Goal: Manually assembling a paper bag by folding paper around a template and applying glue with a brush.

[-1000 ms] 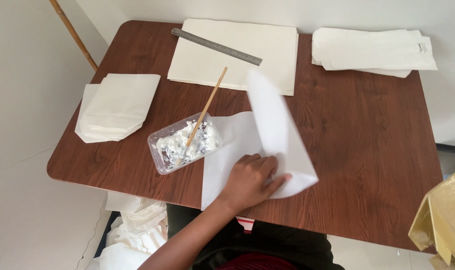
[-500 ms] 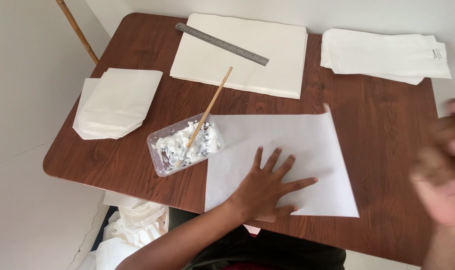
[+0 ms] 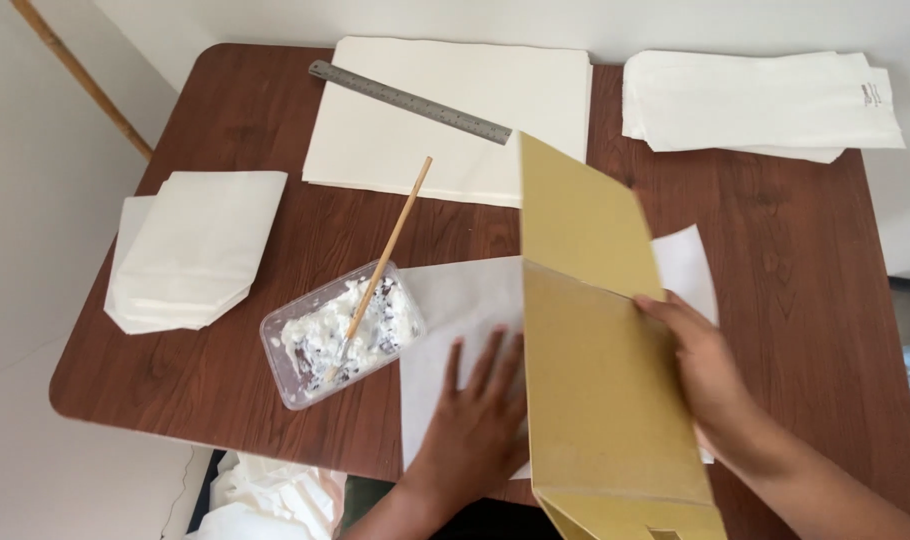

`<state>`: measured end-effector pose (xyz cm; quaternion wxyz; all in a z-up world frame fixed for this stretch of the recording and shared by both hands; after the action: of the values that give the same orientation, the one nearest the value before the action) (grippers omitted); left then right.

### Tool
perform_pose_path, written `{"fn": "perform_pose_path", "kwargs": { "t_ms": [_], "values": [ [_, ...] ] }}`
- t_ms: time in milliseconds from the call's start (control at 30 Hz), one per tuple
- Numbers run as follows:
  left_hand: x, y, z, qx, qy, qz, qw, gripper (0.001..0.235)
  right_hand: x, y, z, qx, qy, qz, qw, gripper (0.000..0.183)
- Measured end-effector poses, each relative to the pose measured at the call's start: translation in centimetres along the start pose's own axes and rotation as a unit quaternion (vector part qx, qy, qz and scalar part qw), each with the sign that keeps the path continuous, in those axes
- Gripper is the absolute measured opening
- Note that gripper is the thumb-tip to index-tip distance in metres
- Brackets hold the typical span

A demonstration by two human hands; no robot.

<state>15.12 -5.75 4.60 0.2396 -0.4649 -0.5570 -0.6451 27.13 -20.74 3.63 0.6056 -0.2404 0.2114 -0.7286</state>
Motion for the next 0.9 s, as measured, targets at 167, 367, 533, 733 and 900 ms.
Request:
{"fn": "perform_pose_path", "kwargs": {
  "t_ms": [167,367,533,733,900],
  "values": [
    [0.3,-1.8,2.3,0.039,-0.035,0.012,0.999,0.074,5.1,0.6,0.0,0.003,0.003,-0.039,0.999,0.029],
    [0.8,-1.1,1.7,0.025,-0.111,0.018,0.993,0.075,9.5,4.5,0.0,0.126,-0.024,-0.092,0.988,0.023],
    [0.6,-1.1,1.7,0.052,-0.164,0.032,0.985,0.094,7.5,9.2,-0.3,0.238,-0.011,-0.042,0.97,0.022],
    [1.0,-2.9,4.0,0.084,-0.095,-0.001,0.992,0.067,3.7,9.7,0.0,0.266,-0.074,-0.017,0.961,0.011],
    [1.0,-3.5,3.8,0.074,-0.04,-0.004,0.996,0.071,1.5,4.0,3.9,0.299,-0.481,-0.088,0.82,0.074]
  ]
}}
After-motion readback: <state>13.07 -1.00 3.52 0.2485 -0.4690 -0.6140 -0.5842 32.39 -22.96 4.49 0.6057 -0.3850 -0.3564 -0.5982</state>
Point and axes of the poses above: each hand's wrist, its own y-axis towards the middle knuckle, its own x-axis out of the back of the hand, z = x × y, the point moved 10 cm from there along y, towards the middle knuckle, and after that the axes turned 11 degrees about -z, right-handed, at the moved point
